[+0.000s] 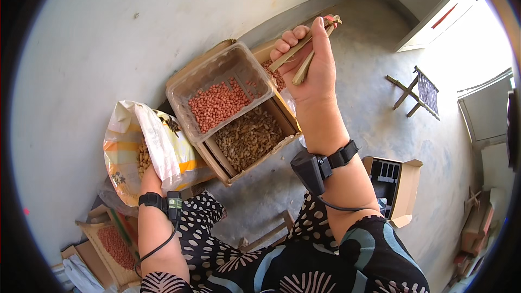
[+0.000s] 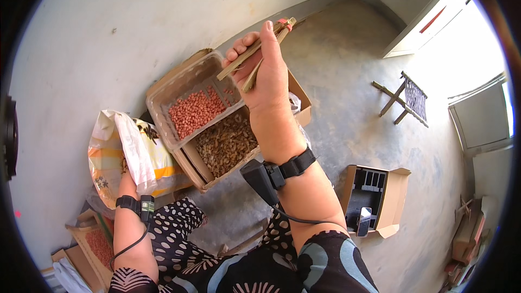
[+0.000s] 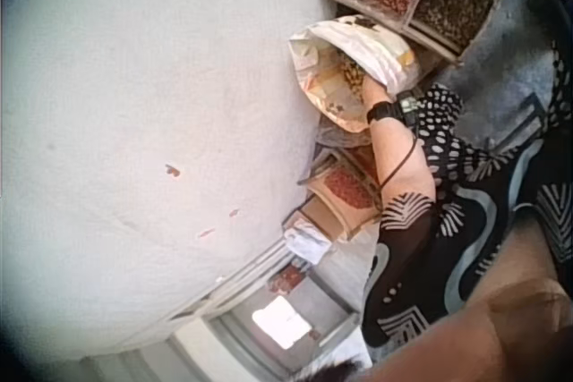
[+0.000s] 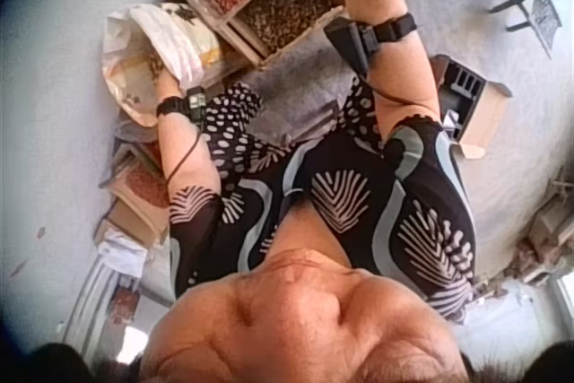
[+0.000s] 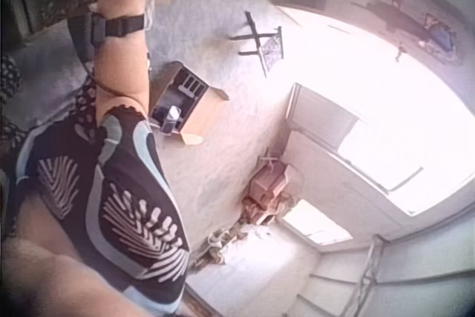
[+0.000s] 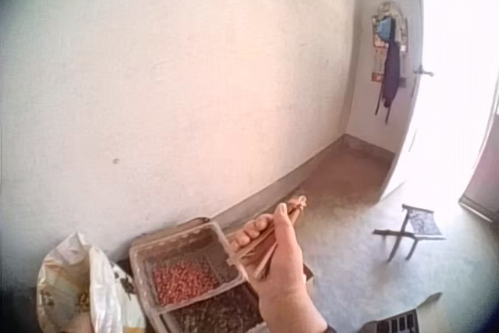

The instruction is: The person shells peanuts using a wooden tool. They take a peanut from a bag by hand, place it into the tool to crack the shell, and then extract the seeds, placing them into a plastic container.

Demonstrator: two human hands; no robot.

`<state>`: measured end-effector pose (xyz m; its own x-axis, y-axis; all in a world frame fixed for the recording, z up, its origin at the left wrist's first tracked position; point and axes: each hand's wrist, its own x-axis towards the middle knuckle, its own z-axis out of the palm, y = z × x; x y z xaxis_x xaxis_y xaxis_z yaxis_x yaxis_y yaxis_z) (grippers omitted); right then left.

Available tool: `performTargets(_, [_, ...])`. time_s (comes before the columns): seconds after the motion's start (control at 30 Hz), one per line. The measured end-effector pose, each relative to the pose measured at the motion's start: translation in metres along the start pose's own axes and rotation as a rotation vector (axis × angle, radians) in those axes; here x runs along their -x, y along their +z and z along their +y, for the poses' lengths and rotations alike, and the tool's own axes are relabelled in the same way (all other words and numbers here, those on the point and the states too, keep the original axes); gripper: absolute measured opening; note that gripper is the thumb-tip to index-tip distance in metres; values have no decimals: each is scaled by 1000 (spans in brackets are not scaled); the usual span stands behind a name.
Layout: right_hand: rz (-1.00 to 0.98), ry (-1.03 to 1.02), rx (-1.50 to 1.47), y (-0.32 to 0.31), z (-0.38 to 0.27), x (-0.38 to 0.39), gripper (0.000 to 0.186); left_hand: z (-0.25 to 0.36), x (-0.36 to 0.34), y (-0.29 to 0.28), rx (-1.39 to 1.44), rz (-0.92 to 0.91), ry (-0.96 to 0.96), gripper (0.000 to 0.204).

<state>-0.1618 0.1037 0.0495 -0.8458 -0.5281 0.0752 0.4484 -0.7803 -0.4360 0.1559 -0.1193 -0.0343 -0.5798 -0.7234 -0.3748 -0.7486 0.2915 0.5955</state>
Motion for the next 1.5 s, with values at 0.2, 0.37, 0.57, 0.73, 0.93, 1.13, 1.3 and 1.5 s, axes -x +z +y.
performTargets(0.2, [6, 10, -5, 1, -1, 2, 40, -25, -18, 1, 428, -9, -196, 35])
performTargets(0.37, [16, 8, -6, 2, 0, 1, 40, -17, -19, 6, 740, 58, -366, 40])
performTargets(0.57, [22, 0, 35, 4, -1, 3, 40, -3, -23, 8, 1016, 23, -408, 39])
performTargets(0.73, [-30, -42, 331, 14, 4, 8, 41, -50, -91, -18, 847, -192, -245, 28])
performTargets(0.93, [-190, -130, 706, 23, 3, 20, 40, -31, -83, -31, 906, -232, -236, 16])
performTargets(1.13, [-290, -216, 841, 25, 15, 23, 40, -17, -83, -49, 1037, 63, -66, 11])
performTargets(1.3, [-333, -333, 975, 21, 27, 23, 40, 70, -38, -33, 1416, 24, 144, 15])
performTargets(1.5, [-317, -195, 907, 26, 32, 23, 42, 138, 2, 29, 1494, -551, 133, 21])
